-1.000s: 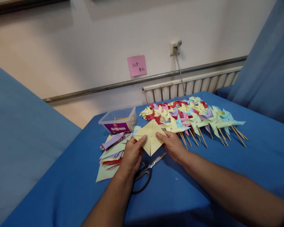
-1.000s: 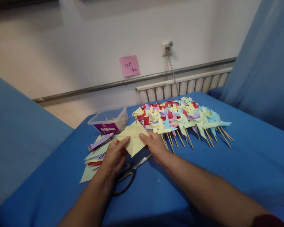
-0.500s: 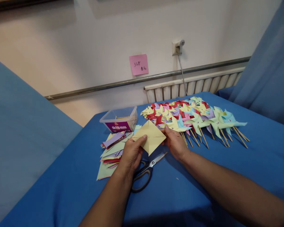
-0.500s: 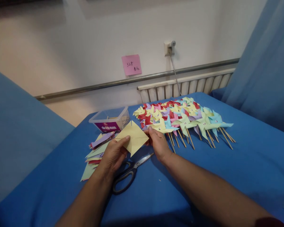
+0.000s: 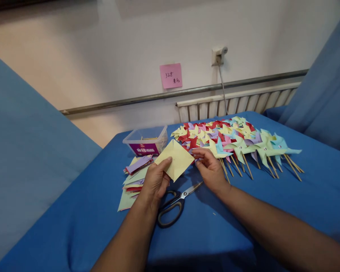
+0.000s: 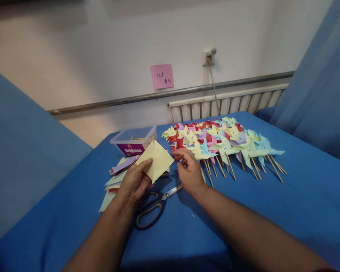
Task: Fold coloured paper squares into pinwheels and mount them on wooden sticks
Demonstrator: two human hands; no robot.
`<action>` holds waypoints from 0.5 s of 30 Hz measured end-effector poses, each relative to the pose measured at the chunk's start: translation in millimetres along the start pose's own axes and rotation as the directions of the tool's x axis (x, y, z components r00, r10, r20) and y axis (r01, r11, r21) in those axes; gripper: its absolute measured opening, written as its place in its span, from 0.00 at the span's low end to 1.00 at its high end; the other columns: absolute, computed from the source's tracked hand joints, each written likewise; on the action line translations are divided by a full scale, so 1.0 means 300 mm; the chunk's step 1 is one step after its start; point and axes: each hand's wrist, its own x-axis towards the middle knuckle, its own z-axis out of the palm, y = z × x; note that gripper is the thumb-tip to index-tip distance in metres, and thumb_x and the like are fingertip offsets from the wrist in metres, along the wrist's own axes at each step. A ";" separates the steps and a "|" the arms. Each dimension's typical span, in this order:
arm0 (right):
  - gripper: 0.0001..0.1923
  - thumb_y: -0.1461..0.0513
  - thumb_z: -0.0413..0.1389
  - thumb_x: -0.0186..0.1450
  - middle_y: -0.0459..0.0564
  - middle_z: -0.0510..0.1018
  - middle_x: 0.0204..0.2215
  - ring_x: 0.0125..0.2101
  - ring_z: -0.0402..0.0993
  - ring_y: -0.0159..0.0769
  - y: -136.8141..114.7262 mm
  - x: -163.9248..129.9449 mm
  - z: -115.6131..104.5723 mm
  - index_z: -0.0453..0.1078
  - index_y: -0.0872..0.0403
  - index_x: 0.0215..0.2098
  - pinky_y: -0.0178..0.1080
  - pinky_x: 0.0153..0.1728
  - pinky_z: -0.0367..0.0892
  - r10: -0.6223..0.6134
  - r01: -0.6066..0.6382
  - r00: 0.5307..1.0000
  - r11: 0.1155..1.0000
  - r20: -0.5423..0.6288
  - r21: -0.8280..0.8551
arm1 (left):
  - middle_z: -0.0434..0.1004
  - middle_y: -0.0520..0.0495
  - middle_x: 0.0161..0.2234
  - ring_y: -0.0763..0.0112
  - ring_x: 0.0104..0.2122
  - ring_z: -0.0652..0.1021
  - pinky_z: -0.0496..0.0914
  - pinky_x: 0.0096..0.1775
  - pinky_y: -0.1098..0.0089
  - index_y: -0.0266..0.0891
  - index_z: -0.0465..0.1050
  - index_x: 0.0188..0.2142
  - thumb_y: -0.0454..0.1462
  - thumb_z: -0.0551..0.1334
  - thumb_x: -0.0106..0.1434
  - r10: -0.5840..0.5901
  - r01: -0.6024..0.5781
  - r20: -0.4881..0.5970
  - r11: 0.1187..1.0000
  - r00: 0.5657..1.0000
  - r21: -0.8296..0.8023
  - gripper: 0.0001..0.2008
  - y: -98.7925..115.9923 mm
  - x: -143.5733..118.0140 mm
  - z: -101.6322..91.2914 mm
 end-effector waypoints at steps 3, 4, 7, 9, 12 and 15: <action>0.23 0.69 0.52 0.61 0.51 0.68 0.55 0.46 0.73 0.38 -0.008 -0.002 -0.005 0.71 0.44 0.51 0.41 0.41 0.72 -0.047 0.049 0.998 0.997 0.043 -0.063 | 0.84 0.35 0.40 0.56 0.37 0.84 0.79 0.43 0.62 0.29 0.77 0.44 0.28 0.68 0.55 0.006 -0.007 0.022 1.000 1.000 0.014 0.15 0.000 0.004 -0.007; 0.25 0.70 0.52 0.61 0.51 0.66 0.57 0.49 0.72 0.39 -0.015 -0.003 -0.007 0.70 0.43 0.53 0.42 0.42 0.72 -0.067 0.073 0.996 0.992 0.064 -0.102 | 0.84 0.35 0.39 0.56 0.37 0.84 0.79 0.43 0.62 0.29 0.77 0.44 0.28 0.68 0.55 0.011 -0.011 0.027 1.000 1.000 0.020 0.15 -0.001 0.006 -0.009; 0.29 0.71 0.54 0.59 0.51 0.62 0.61 0.58 0.64 0.43 -0.037 -0.011 -0.008 0.68 0.42 0.56 0.47 0.53 0.68 -0.159 0.190 0.977 0.953 0.145 -0.238 | 0.84 0.35 0.38 0.55 0.37 0.84 0.79 0.43 0.62 0.28 0.77 0.43 0.29 0.69 0.54 0.015 -0.016 0.042 0.999 0.999 0.031 0.15 -0.010 0.010 -0.013; 0.30 0.70 0.56 0.59 0.51 0.58 0.64 0.62 0.59 0.47 -0.048 -0.019 -0.006 0.67 0.42 0.57 0.52 0.59 0.62 -0.219 0.279 0.952 0.908 0.214 -0.312 | 0.84 0.35 0.38 0.55 0.37 0.84 0.79 0.43 0.62 0.29 0.77 0.43 0.29 0.69 0.53 -0.001 -0.001 0.055 1.000 0.999 0.029 0.16 -0.015 0.012 -0.013; 0.25 0.65 0.62 0.58 0.52 0.54 0.66 0.64 0.54 0.52 -0.057 -0.028 0.002 0.70 0.44 0.53 0.58 0.62 0.56 -0.258 0.368 0.917 0.842 0.305 -0.394 | 0.84 0.36 0.39 0.55 0.38 0.83 0.78 0.44 0.62 0.29 0.77 0.43 0.30 0.70 0.53 -0.031 0.029 0.066 0.999 0.997 0.020 0.17 -0.020 0.010 -0.011; 0.15 0.61 0.64 0.59 0.51 0.58 0.64 0.64 0.55 0.53 -0.056 -0.028 0.008 0.74 0.45 0.45 0.60 0.62 0.55 -0.275 0.406 0.901 0.806 0.335 -0.431 | 0.84 0.35 0.41 0.53 0.41 0.83 0.78 0.45 0.62 0.29 0.77 0.44 0.30 0.71 0.52 -0.041 0.040 0.096 0.999 0.995 0.008 0.18 -0.021 0.002 -0.004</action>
